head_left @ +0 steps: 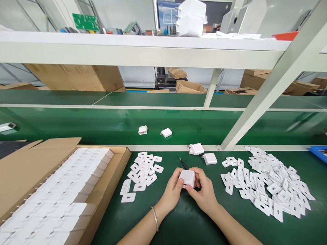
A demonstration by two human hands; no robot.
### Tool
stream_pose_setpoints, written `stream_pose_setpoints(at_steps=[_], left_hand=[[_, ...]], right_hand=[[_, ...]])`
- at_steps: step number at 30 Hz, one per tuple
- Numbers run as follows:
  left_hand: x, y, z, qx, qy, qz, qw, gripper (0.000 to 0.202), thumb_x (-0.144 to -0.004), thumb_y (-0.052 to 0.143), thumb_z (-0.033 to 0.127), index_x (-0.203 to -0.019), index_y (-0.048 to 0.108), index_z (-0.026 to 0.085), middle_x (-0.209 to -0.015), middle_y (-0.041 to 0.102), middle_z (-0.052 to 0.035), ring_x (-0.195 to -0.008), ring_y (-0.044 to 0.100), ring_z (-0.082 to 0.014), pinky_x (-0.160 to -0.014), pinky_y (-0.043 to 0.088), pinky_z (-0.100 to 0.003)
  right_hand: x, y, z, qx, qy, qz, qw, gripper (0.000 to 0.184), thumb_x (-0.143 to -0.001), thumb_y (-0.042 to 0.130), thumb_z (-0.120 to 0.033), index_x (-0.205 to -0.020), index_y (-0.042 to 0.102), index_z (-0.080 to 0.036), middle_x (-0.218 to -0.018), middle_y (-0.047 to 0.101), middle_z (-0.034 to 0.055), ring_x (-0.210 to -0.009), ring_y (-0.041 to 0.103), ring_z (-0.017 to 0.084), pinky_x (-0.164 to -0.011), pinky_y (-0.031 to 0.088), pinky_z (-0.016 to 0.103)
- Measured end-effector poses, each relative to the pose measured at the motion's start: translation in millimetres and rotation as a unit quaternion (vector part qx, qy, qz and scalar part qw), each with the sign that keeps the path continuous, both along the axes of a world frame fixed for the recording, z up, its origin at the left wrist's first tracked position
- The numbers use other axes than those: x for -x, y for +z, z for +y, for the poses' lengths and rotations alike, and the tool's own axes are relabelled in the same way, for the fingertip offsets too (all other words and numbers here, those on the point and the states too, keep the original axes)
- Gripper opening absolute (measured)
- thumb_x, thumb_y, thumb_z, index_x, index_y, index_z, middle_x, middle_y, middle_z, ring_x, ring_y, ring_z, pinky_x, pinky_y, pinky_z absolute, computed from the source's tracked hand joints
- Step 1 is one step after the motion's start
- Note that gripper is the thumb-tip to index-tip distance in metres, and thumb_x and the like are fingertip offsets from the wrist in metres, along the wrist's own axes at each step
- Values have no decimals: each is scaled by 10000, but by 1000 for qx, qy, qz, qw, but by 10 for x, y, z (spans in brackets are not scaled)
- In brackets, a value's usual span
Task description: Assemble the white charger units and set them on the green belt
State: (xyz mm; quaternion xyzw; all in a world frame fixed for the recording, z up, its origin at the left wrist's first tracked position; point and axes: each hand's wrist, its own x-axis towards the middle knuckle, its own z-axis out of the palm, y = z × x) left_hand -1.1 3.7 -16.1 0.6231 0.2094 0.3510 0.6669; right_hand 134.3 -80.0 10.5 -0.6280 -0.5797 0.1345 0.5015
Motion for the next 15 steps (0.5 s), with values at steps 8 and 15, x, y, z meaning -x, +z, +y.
stream_pose_setpoints(at_steps=[8, 15], left_hand=[[10, 33, -26, -14, 29, -37, 999, 608, -902, 532, 803, -988, 587, 204, -873, 595, -24, -774, 575, -193, -697, 459, -301], [-9, 14, -18, -22, 41, -26, 999, 568, -883, 617, 763, -970, 577, 203, -845, 581, -10, -751, 541, -174, -684, 421, -290]], right_hand=[[42, -15, -30, -2, 20, 25, 999, 350, -916, 673, -372, -1215, 543, -243, -858, 707, -4, -605, 506, 136, -544, 429, 250], [6, -76, -15, 25, 43, 53, 997, 259, -1004, 533, -383, -1222, 542, -244, -848, 638, -5, -672, 556, 160, -593, 454, 274]])
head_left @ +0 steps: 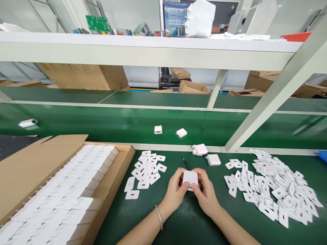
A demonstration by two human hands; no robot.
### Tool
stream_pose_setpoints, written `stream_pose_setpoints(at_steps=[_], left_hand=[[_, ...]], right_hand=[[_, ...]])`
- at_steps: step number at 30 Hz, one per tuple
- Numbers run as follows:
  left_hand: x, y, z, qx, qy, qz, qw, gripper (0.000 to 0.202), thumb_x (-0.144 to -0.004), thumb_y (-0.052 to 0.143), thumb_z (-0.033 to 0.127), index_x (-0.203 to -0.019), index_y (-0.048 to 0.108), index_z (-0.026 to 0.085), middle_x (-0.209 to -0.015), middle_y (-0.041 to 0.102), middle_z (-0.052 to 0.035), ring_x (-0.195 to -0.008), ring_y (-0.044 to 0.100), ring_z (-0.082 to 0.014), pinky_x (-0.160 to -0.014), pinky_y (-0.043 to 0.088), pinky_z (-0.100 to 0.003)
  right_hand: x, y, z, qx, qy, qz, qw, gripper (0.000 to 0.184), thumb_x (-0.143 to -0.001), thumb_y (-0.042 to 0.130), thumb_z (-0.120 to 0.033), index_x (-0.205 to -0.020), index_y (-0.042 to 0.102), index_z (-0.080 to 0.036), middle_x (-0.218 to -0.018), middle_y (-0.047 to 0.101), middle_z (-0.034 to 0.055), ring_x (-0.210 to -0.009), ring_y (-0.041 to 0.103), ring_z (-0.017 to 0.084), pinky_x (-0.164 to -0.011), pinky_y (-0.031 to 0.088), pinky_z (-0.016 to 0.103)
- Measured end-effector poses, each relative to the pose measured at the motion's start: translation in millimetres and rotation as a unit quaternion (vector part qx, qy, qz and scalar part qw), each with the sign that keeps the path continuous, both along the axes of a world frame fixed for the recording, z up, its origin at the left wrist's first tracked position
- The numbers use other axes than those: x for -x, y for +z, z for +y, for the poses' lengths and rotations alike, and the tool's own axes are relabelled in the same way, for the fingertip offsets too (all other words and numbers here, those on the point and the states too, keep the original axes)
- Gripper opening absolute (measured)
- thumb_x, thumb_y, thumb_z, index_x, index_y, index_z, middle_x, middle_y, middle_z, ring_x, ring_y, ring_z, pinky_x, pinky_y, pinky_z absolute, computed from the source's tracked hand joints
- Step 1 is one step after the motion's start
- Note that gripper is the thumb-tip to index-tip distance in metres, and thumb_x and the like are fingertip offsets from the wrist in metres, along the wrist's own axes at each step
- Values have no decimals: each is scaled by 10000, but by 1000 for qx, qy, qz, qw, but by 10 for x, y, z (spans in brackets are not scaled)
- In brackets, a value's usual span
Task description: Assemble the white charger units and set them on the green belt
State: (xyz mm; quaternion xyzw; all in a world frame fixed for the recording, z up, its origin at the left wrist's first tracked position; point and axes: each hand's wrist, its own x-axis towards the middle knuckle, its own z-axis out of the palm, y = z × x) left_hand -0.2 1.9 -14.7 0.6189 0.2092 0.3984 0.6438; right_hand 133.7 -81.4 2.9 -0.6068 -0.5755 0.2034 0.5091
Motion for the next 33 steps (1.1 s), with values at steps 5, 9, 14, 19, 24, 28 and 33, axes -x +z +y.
stream_pose_setpoints(at_steps=[5, 9, 14, 19, 24, 28, 33], left_hand=[[-70, -1, 60, 122, -76, -58, 988, 596, -915, 539, 784, -1039, 569, 202, -858, 617, -17, -727, 553, -163, -667, 445, -284], [-121, 52, 66, 250, -126, -100, 955, 538, -978, 481, 724, -1059, 570, 199, -824, 653, -32, -684, 577, -165, -592, 431, -266], [-109, 192, -2, 296, -120, -164, 933, 429, -935, 677, 599, -1108, 533, 234, -996, 696, -44, -897, 684, -202, -809, 523, -335], [-70, 341, 3, 278, -112, -180, 937, 434, -914, 734, 554, -1083, 469, 255, -1053, 689, -41, -968, 725, -231, -935, 529, -431], [205, 582, 151, 131, 2, -138, 982, 485, -895, 772, 494, -1170, 437, 278, -1032, 652, -9, -940, 754, -216, -952, 535, -407], [820, 823, 313, -30, 190, 4, 981, 505, -908, 728, 449, -1285, 447, 265, -1142, 607, -49, -959, 720, -213, -803, 562, -330], [1807, 935, 501, -190, 366, 331, 849, 351, -964, 579, 396, -1273, 520, 239, -1155, 646, -49, -970, 672, -215, -891, 541, -365]], right_hand=[[-24, -46, 25, 4, -10, 21, 1000, 271, -1033, 518, -397, -1259, 524, -248, -914, 661, 9, -706, 640, 170, -616, 497, 288], [-19, -63, 31, 4, -16, 16, 1000, 320, -1055, 476, -427, -1306, 496, -229, -966, 671, 31, -675, 656, 173, -652, 534, 321], [-17, -10, 46, -23, -48, -89, 995, 377, -1035, 533, -419, -1362, 542, -233, -1124, 617, 91, -822, 625, 207, -718, 555, 355], [-134, 52, 76, -59, -14, -131, 990, 431, -1069, 443, -407, -1471, 489, -256, -1227, 562, 115, -983, 635, 236, -808, 567, 387], [-351, 134, 125, -144, -116, -241, 953, 393, -1070, 363, -403, -1297, 578, -165, -1104, 635, 151, -1019, 616, 317, -869, 502, 479], [-541, 341, 146, -50, -248, -362, 897, 495, -1020, 411, -486, -1177, 647, -80, -1066, 636, 247, -1045, 594, 426, -864, 476, 538], [-880, 513, 75, 157, -321, -393, 847, 526, -975, 374, -426, -1239, 601, -32, -1117, 592, 318, -1089, 579, 516, -773, 503, 593]])
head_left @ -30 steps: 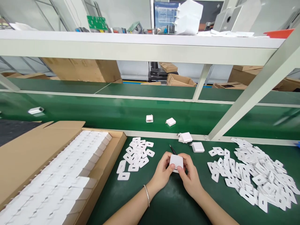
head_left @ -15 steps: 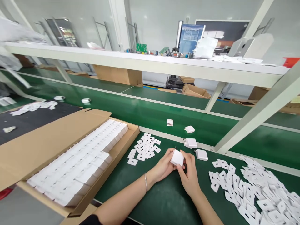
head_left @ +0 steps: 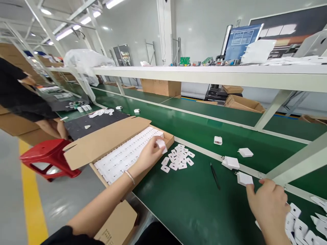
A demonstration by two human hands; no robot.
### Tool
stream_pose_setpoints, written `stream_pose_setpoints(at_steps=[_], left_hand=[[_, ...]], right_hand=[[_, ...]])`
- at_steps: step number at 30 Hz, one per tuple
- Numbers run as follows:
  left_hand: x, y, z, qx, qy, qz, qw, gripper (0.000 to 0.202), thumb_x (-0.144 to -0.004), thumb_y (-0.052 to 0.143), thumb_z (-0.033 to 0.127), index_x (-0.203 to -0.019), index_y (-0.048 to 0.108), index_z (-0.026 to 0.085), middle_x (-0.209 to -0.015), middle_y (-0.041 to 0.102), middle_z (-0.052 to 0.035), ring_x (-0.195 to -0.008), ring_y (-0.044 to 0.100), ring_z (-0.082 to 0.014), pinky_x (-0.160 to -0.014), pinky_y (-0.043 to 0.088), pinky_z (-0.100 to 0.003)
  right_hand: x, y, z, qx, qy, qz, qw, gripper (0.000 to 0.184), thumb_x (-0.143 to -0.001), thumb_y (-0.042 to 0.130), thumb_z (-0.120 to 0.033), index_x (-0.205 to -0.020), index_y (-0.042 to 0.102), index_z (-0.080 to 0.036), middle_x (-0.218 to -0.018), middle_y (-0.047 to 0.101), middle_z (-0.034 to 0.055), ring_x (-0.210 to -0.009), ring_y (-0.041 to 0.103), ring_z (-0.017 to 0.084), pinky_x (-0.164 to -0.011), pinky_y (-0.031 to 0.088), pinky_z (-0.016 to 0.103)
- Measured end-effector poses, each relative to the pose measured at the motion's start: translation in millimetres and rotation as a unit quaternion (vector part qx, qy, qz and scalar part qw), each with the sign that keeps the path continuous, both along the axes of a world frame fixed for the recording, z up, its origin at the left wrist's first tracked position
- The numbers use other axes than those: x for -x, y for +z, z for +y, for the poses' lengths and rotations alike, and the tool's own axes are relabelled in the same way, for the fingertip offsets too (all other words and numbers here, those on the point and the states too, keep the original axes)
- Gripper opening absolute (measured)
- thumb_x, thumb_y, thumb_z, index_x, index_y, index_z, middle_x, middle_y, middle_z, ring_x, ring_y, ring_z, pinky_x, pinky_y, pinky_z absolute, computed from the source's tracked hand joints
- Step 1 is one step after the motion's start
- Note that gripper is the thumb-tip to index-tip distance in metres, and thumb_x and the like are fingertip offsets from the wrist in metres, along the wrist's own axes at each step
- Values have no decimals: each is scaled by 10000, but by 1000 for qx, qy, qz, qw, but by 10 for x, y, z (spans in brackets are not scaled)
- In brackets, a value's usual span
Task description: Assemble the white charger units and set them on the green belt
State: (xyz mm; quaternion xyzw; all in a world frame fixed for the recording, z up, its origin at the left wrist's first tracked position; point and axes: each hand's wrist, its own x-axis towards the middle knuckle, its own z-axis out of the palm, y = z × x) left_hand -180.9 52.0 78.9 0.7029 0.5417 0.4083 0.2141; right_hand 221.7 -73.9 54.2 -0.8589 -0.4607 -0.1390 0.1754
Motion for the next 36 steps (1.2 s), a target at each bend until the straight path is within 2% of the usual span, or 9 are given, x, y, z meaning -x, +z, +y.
stream_pose_setpoints(at_steps=[2, 4, 9, 12, 16, 22, 26, 30, 36], left_hand=[[283, -48, 63, 3, 36, 151, 988, 345, -988, 504, 413, -1285, 554, 246, -1120, 646, -53, -929, 656, -222, -863, 540, -368], [453, -144, 111, 7, 41, 224, 974, 337, -975, 498, 420, -1232, 622, 242, -1033, 642, -62, -902, 640, -249, -868, 530, -399], [534, -433, 171, 0, 40, 310, 950, 278, -924, 544, 382, -1106, 698, 239, -994, 630, -113, -1073, 576, -352, -980, 467, -493], [545, -521, 175, 2, 49, 351, 935, 245, -909, 563, 351, -1071, 702, 232, -1040, 617, -143, -1098, 547, -370, -979, 458, -504], [612, -519, 162, 5, 80, 382, 921, 248, -880, 603, 340, -1074, 697, 218, -1161, 576, -181, -1167, 493, -404, -1001, 430, -536], [660, -490, 205, 22, 100, 384, 918, 289, -873, 621, 388, -1108, 684, 230, -1219, 554, -150, -1158, 507, -371, -985, 450, -493], [659, -495, 242, 31, 100, 376, 921, 301, -872, 621, 388, -1115, 680, 220, -1214, 563, -155, -1150, 523, -372, -973, 456, -487], [676, -471, 263, 36, 92, 370, 924, 288, -926, 575, 418, -1126, 668, 232, -1204, 594, -145, -1132, 554, -363, -974, 453, -494], [709, -424, 316, 37, 77, 359, 929, 286, -969, 545, 431, -1134, 676, 237, -1170, 641, -129, -1101, 599, -353, -926, 484, -465]], right_hand=[[-148, -19, -26, 67, -25, 49, 996, 501, -961, 369, -413, -1223, 603, -56, -1163, 581, 315, -1119, 591, 509, -774, 524, 581], [-264, -76, -33, 120, -31, 88, 988, 451, -947, 387, -395, -1168, 621, -79, -1155, 584, 301, -1121, 610, 491, -784, 538, 545], [-326, -249, -10, 214, 22, 122, 969, 297, -931, 445, -337, -989, 644, -124, -993, 625, 223, -1007, 671, 428, -799, 541, 461], [-252, -295, -11, 230, 53, 124, 964, 267, -944, 426, -322, -930, 634, -154, -926, 620, 178, -940, 679, 396, -731, 539, 426], [-120, -296, -27, 235, 90, 118, 961, 229, -964, 417, -291, -903, 603, -171, -916, 604, 150, -918, 676, 361, -740, 536, 410], [34, -283, -22, 223, 137, 114, 958, 211, -961, 408, -271, -859, 580, -202, -922, 611, 135, -884, 672, 325, -739, 538, 401], [22, -270, -21, 217, 134, 89, 963, 257, -963, 389, -296, -895, 615, -194, -967, 622, 151, -927, 671, 336, -774, 544, 417], [-71, -306, -25, 204, 116, 50, 971, 350, -955, 379, -342, -1034, 671, -166, -1036, 636, 181, -981, 667, 362, -786, 551, 452], [-183, -375, 24, 231, 101, 81, 964, 444, -945, 365, -419, -1087, 701, -167, -1076, 655, 202, -1027, 684, 383, -825, 566, 474]])
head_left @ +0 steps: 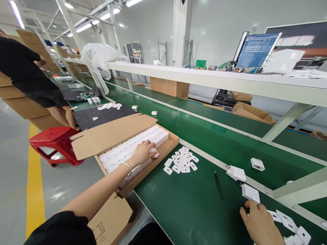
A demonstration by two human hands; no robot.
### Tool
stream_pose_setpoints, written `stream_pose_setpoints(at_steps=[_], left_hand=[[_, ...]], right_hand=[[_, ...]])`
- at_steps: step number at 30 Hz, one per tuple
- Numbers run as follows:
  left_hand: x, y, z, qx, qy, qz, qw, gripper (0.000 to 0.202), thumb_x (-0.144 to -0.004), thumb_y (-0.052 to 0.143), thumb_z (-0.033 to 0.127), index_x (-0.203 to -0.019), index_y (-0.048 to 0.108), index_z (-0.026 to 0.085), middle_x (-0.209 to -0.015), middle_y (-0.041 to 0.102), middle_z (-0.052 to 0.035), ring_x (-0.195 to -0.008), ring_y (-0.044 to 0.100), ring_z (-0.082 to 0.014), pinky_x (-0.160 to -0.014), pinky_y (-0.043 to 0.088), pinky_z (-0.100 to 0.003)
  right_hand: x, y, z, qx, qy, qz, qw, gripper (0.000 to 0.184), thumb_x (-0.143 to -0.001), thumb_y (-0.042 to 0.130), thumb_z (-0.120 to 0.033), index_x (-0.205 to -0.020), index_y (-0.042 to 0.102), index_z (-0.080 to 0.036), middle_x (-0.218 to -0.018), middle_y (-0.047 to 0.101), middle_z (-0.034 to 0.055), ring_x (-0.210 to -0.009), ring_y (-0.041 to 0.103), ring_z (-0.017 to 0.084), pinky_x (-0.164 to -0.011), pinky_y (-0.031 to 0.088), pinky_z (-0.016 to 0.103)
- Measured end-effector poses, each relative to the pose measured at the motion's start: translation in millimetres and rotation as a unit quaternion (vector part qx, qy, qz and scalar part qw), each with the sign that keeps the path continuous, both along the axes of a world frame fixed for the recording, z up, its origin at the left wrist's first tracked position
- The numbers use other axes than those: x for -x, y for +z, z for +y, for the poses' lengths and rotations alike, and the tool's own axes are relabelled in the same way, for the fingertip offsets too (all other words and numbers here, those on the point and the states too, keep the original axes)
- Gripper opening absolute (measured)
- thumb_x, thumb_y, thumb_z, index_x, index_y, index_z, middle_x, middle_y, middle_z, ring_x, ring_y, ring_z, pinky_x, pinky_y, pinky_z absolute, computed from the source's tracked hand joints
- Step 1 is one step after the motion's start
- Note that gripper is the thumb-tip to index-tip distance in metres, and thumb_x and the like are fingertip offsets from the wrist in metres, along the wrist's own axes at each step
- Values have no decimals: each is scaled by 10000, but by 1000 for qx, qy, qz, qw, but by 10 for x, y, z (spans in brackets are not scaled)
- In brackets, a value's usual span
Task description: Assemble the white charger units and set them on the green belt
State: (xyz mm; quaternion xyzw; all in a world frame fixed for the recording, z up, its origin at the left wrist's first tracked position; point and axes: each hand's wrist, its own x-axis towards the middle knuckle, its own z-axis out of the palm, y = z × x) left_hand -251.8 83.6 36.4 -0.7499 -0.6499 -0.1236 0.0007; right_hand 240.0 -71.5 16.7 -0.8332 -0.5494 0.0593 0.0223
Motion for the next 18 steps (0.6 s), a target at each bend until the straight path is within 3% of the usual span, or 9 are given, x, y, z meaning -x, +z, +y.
stream_pose_setpoints(at_steps=[6, 14, 18], left_hand=[[15, -6, -14, -7, -8, 3, 1000, 256, -945, 601, 399, -1128, 680, 237, -1188, 655, -127, -1089, 610, -348, -914, 486, -450], [-53, -16, -103, -17, -98, 37, 994, 122, -947, 599, 294, -1008, 692, 243, -1133, 723, -84, -1140, 600, -317, -983, 422, -450], [-74, -46, -162, -33, -108, 67, 991, 165, -939, 566, 240, -954, 727, 204, -1083, 709, -147, -1126, 594, -377, -993, 410, -522]], right_hand=[[-63, -28, 62, 15, -3, 2, 1000, 508, -942, 365, -462, -1154, 706, -150, -1089, 666, 217, -1003, 702, 399, -877, 573, 507], [-29, -63, 19, 14, 32, -50, 998, 424, -982, 405, -308, -1246, 676, -116, -1188, 642, 216, -1073, 702, 364, -934, 556, 462], [32, -69, -27, -16, 46, -64, 997, 354, -969, 473, -223, -1235, 681, -117, -1217, 661, 214, -1104, 682, 367, -923, 542, 461]])
